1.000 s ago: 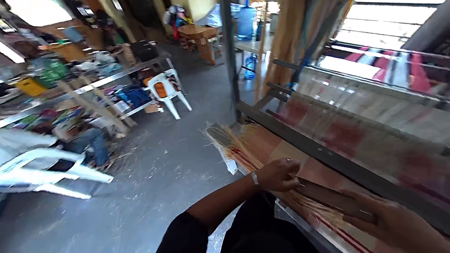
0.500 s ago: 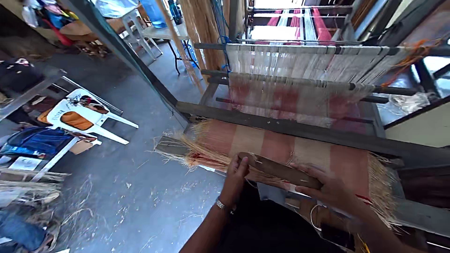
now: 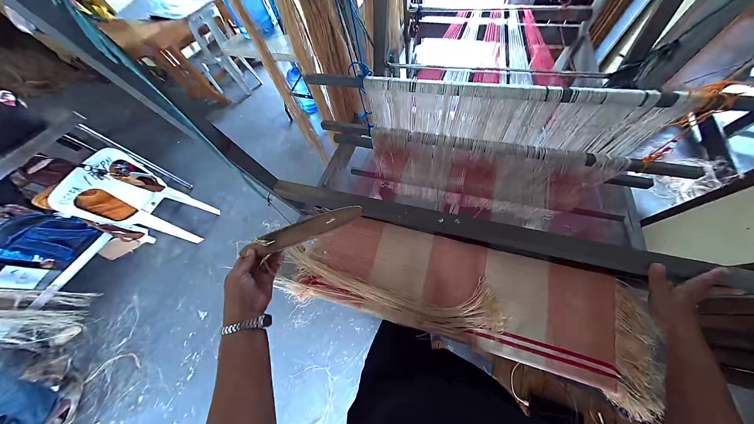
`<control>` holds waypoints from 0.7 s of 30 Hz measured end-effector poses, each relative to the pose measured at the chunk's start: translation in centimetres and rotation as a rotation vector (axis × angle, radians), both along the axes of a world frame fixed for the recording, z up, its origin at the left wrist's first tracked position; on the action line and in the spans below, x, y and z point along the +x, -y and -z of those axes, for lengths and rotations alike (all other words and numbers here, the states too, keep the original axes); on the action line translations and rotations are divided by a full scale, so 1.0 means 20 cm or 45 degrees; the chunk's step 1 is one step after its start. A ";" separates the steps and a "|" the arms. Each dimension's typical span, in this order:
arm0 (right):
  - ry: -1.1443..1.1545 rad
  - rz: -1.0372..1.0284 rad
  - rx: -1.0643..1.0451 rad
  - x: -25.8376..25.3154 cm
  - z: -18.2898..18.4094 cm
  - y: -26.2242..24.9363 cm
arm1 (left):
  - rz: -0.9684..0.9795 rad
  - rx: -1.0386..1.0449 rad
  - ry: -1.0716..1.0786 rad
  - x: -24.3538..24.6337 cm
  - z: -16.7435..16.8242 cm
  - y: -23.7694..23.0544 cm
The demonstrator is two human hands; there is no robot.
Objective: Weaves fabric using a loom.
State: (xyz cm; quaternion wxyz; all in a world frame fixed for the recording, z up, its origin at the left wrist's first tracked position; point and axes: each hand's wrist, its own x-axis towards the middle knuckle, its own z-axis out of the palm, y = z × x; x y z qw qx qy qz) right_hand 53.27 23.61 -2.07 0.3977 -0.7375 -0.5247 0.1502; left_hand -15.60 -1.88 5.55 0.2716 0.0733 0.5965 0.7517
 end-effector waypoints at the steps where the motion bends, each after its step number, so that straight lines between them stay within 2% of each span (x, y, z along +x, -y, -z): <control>1: 0.010 0.000 0.022 0.00 0.01 -0.05 | -0.009 0.005 0.004 -0.04 0.02 -0.06; 7: 0.014 -0.008 0.019 -0.10 -0.09 -0.47 | -0.142 -0.030 0.040 -0.24 0.12 -0.49; 11: 0.049 0.017 0.120 -0.11 -0.11 -0.76 | -0.252 0.014 0.021 -0.31 0.22 -0.78; 16: 0.031 -0.014 0.220 -0.14 -0.10 -0.78 | -0.303 -0.044 0.006 -0.40 0.34 -0.99; 21: 0.017 0.026 0.233 -0.16 -0.09 -0.76 | -0.200 -0.125 -0.031 -0.45 0.40 -1.12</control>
